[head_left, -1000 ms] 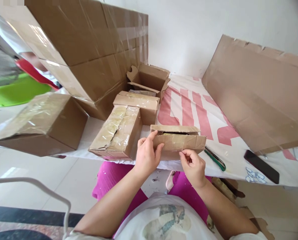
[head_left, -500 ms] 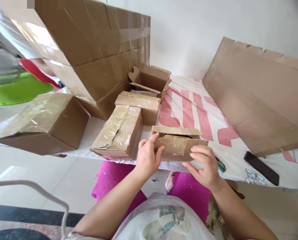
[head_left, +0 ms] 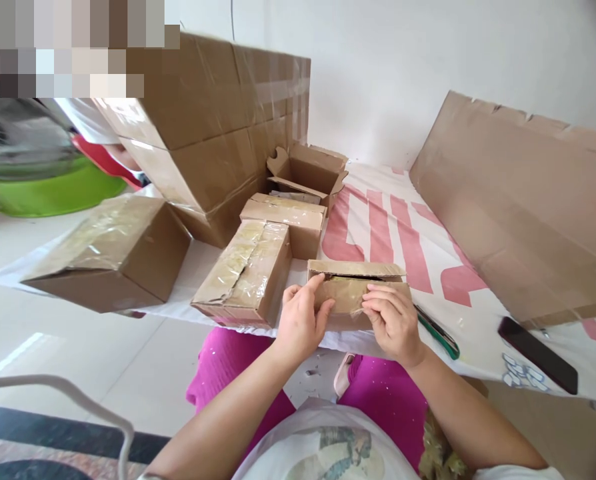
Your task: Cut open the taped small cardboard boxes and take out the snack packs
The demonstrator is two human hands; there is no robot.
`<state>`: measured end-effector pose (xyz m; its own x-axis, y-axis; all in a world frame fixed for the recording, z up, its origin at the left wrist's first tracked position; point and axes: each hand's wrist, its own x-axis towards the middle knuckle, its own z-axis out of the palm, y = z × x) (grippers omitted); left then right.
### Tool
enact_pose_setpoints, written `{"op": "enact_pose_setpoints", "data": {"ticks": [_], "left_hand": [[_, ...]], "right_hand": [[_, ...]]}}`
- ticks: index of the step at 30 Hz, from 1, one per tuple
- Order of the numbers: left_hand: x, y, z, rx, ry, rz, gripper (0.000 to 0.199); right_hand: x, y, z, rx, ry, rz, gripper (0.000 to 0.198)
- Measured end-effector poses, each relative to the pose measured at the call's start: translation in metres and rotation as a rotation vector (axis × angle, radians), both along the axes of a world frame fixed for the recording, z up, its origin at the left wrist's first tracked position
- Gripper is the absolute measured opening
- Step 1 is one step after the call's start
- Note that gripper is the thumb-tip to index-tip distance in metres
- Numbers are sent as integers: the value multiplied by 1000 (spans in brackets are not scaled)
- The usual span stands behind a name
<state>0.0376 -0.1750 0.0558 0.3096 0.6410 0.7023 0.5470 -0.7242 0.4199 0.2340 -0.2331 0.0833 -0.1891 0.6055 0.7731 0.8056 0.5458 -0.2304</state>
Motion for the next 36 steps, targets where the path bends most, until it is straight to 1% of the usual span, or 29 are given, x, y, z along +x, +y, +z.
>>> {"op": "enact_pose_setpoints", "data": {"ticks": [5,9,12,14,16,17,19,21,26,30,36], "left_hand": [[1,1,-1,8,11,-11,40],[2,1,-1,9,6,-9,40],[3,0,0,-3,-5,2,41],[4,-1,1,-4,-12,6,42],[5,-1,1,-3,-13,13,42],[5,-1,2,-5,-9,16,42],[5,0,2,-14,4,18,42],[4,0,2,-23,19,12,43],[4,1,1,-39,23,-12,41],[5,0,0,-33,4,-18,41],[4,-2,-1,-47,-8,-24,39]], "right_hand": [[-6,0,-7,-63,123,-33,16],[-6,0,-6,-87,162,-39,17],[-1,-1,-1,-86,78,-6,20],[3,-1,2,-99,-43,33,28],[5,-1,3,-73,-171,39,33],[4,0,3,-38,-212,28,31],[1,3,1,39,-221,3,23],[-3,5,-2,62,-162,1,17],[-15,6,-2,-61,64,-28,11],[-18,4,0,-96,170,-45,11],[-8,7,3,-59,248,-145,9]]}}
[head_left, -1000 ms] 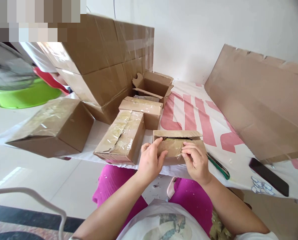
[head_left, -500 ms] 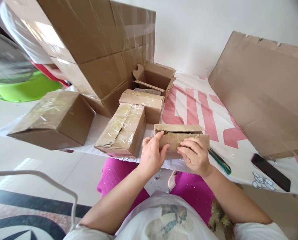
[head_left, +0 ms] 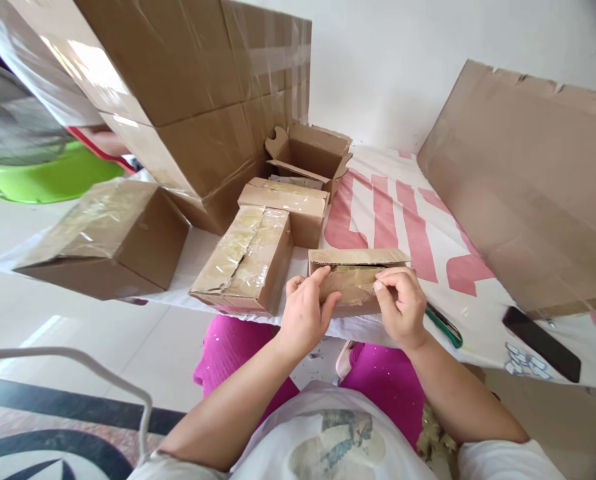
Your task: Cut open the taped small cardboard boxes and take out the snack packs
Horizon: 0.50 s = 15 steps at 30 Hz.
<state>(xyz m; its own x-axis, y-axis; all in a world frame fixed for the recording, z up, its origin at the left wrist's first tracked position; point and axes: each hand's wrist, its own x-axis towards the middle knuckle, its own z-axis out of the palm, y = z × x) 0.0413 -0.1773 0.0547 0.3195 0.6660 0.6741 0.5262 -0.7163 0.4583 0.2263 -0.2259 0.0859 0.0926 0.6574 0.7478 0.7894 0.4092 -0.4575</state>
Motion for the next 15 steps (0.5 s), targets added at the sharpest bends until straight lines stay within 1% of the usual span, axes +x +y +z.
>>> {"op": "enact_pose_setpoints", "data": {"ticks": [6,12,15], "left_hand": [[0,3,2,-17,24,15,38],[-2,1,3,-11,17,18,36],[-2,0,3,-25,20,17,36]], "right_hand": [[6,6,2,12,-74,-51,8],[12,10,4,74,-241,-184,11],[15,9,4,90,-276,-214,13]]}}
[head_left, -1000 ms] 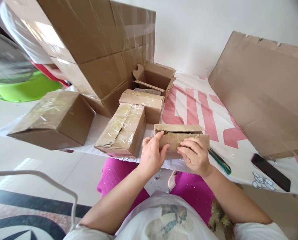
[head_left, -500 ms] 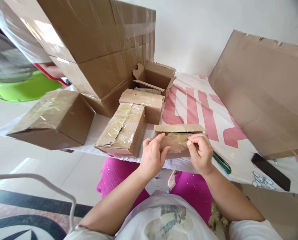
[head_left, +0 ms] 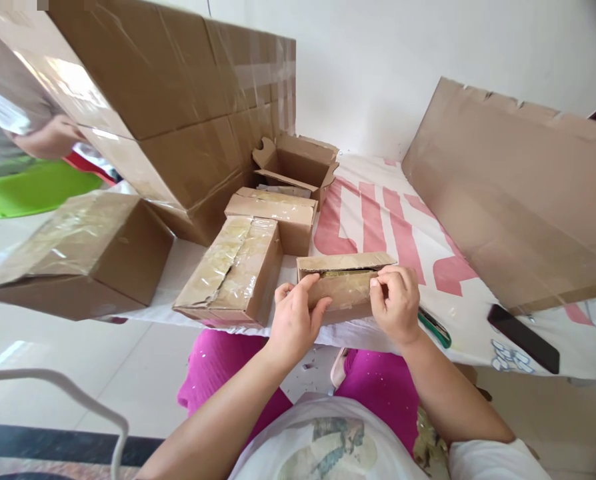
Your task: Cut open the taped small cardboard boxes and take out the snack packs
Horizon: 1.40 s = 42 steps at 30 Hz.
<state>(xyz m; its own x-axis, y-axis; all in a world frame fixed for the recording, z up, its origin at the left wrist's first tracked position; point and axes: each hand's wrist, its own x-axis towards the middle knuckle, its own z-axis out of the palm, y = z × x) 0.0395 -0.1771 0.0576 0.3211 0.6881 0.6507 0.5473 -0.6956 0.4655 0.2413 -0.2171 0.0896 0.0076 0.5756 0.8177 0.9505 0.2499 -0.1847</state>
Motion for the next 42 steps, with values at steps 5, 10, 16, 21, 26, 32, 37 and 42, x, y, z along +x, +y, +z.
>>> {"op": "enact_pose_setpoints", "data": {"ticks": [5,10,16,21,26,32,37,42], "left_hand": [[1,1,1,2,-20,16,34],[0,0,2,-4,-17,18,34],[1,0,1,9,-32,20,34],[0,-2,0,43,-33,35,34],[0,-2,0,55,-30,25,32],[2,-2,0,63,-32,42,32],[1,-2,1,73,-17,45,31],[0,-3,0,65,-13,40,31]], "right_hand": [[2,0,-5,2,74,26,16],[3,-2,-7,17,181,63,19],[-8,-8,4,-158,354,132,25],[-25,1,8,-110,60,26,27],[-26,4,9,-52,26,45,7],[-21,-2,7,-114,-5,76,22],[-22,-4,16,-285,-106,99,17],[-21,-4,15,-233,-96,40,20]]}}
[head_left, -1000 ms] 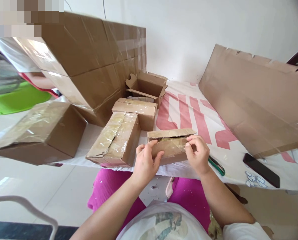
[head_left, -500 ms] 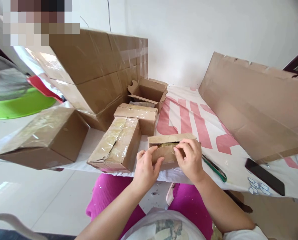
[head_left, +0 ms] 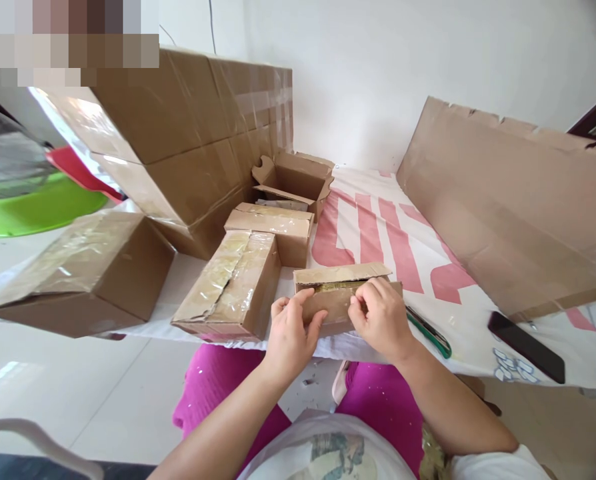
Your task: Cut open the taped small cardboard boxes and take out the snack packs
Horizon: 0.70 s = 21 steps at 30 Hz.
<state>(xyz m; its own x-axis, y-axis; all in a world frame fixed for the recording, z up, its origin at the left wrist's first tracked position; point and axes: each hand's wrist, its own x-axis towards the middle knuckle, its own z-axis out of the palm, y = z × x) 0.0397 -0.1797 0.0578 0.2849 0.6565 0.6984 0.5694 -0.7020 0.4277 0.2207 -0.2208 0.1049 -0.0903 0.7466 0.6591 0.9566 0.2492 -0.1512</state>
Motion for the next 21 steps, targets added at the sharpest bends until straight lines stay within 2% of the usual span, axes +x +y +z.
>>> {"op": "enact_pose_setpoints", "data": {"ticks": [5,11,21], "left_hand": [[0,-2,0,-56,11,38,29],[1,-3,3,-94,16,35,29],[2,-4,2,-88,17,26,28]], "right_hand": [[6,-5,-7,100,58,-54,21],[10,-9,-20,135,83,-116,17],[30,-21,-29,228,115,-6,19]]}}
